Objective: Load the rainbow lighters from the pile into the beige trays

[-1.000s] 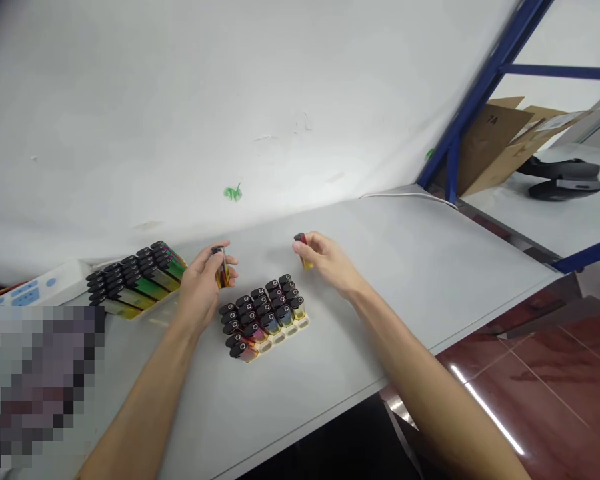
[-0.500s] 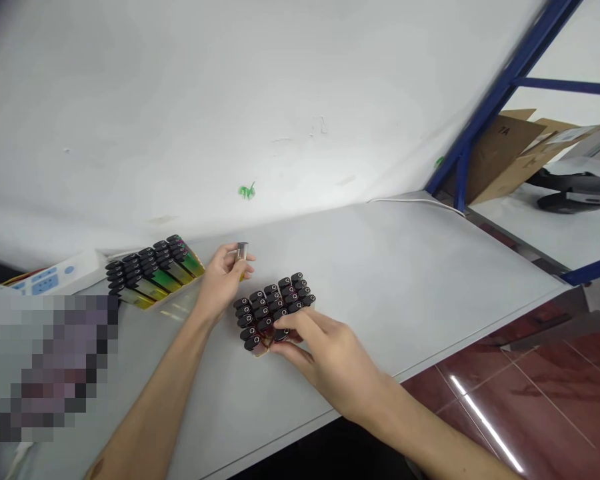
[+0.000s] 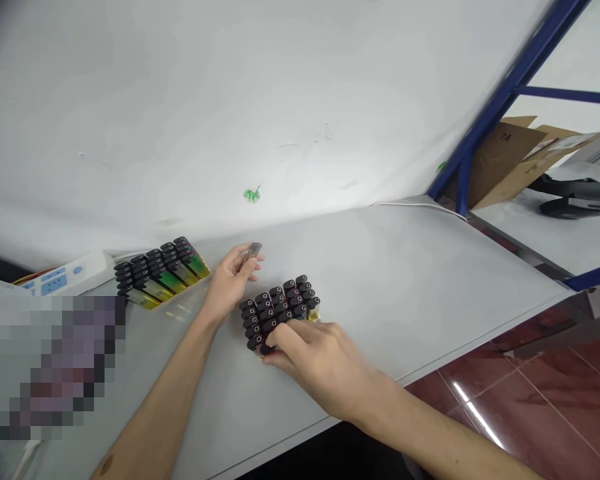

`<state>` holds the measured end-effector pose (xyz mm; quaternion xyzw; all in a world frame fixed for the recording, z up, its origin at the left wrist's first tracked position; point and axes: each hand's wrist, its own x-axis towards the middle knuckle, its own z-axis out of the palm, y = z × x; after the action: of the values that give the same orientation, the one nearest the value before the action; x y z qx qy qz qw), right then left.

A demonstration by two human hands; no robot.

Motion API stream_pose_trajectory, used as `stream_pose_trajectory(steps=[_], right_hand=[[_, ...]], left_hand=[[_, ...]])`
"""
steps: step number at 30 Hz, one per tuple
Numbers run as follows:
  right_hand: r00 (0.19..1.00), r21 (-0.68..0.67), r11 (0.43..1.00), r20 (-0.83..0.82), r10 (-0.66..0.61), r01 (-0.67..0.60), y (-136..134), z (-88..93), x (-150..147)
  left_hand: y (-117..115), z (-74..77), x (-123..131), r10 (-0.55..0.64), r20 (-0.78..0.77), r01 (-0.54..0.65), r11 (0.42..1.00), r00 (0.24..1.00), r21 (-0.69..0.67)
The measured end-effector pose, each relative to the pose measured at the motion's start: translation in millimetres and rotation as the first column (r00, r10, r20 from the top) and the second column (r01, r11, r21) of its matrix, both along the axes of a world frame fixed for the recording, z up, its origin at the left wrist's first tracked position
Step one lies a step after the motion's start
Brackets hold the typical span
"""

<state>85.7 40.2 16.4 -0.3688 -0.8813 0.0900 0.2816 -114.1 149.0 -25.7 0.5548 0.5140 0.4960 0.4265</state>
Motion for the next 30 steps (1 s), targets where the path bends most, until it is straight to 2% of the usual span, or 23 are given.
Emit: stream_pose_trajectory(steps=[4, 7, 10, 14, 17, 19, 21, 22, 24, 26, 30], right_hand=[[0.998, 0.027, 0.998, -0.041, -0.048, 0.050, 0, -5.1, 0], [0.998, 0.137, 0.990, 0.041, -0.039, 0.033, 0, -1.5, -2], [0.991, 0.226, 0.974, 0.125, -0.041, 0.012, 1, 7.9, -4], [0.987, 0.251, 0.968, 0.162, -0.010, -0.031, 7, 19.9, 0], [0.996, 0.214, 0.974, 0.065, 0.061, -0.074, 25, 25.9, 9], [0.995, 0.165, 0.986, -0.104, 0.003, 0.014, 44, 27.6, 15], [0.948, 0.043, 0.984, -0.279, -0.156, 0.174, 69, 26.3, 18], [0.919, -0.045, 0.978, -0.334, -0.207, 0.204, 81, 24.4, 18], [0.887, -0.255, 0.955, -0.393, -0.243, 0.148, 103, 18.5, 13], [0.875, -0.396, 0.918, -0.430, -0.221, 0.038, 119, 11.9, 6], [0.881, -0.511, 0.852, -0.451, -0.147, -0.119, 136, 5.2, -8]], left_hand=[[-1, 1.5, 2, 0.006, 0.021, -0.006, 1.000, 1.000, -0.009], [-2, 5.3, 4, 0.015, 0.059, -0.015, 1.000, 0.998, -0.014], [-4, 10.5, 6, 0.004, 0.164, 0.006, 0.998, 0.986, -0.061], [-7, 17.0, 6, -0.043, 0.384, 0.122, 0.975, 0.922, -0.184], [-10, 21.5, 5, -0.092, 0.511, 0.244, 0.940, 0.855, -0.238], [-11, 24.3, 5, -0.116, 0.562, 0.299, 0.922, 0.819, -0.246], [-11, 26.9, 4, -0.125, 0.594, 0.319, 0.919, 0.795, -0.233], [-12, 27.9, 4, -0.125, 0.604, 0.314, 0.924, 0.787, -0.218], [-12, 29.0, 3, -0.124, 0.611, 0.291, 0.939, 0.782, -0.182], [-12, 28.6, 3, -0.130, 0.600, 0.273, 0.950, 0.789, -0.154], [-10, 25.0, 4, -0.166, 0.560, 0.287, 0.948, 0.812, -0.135]])
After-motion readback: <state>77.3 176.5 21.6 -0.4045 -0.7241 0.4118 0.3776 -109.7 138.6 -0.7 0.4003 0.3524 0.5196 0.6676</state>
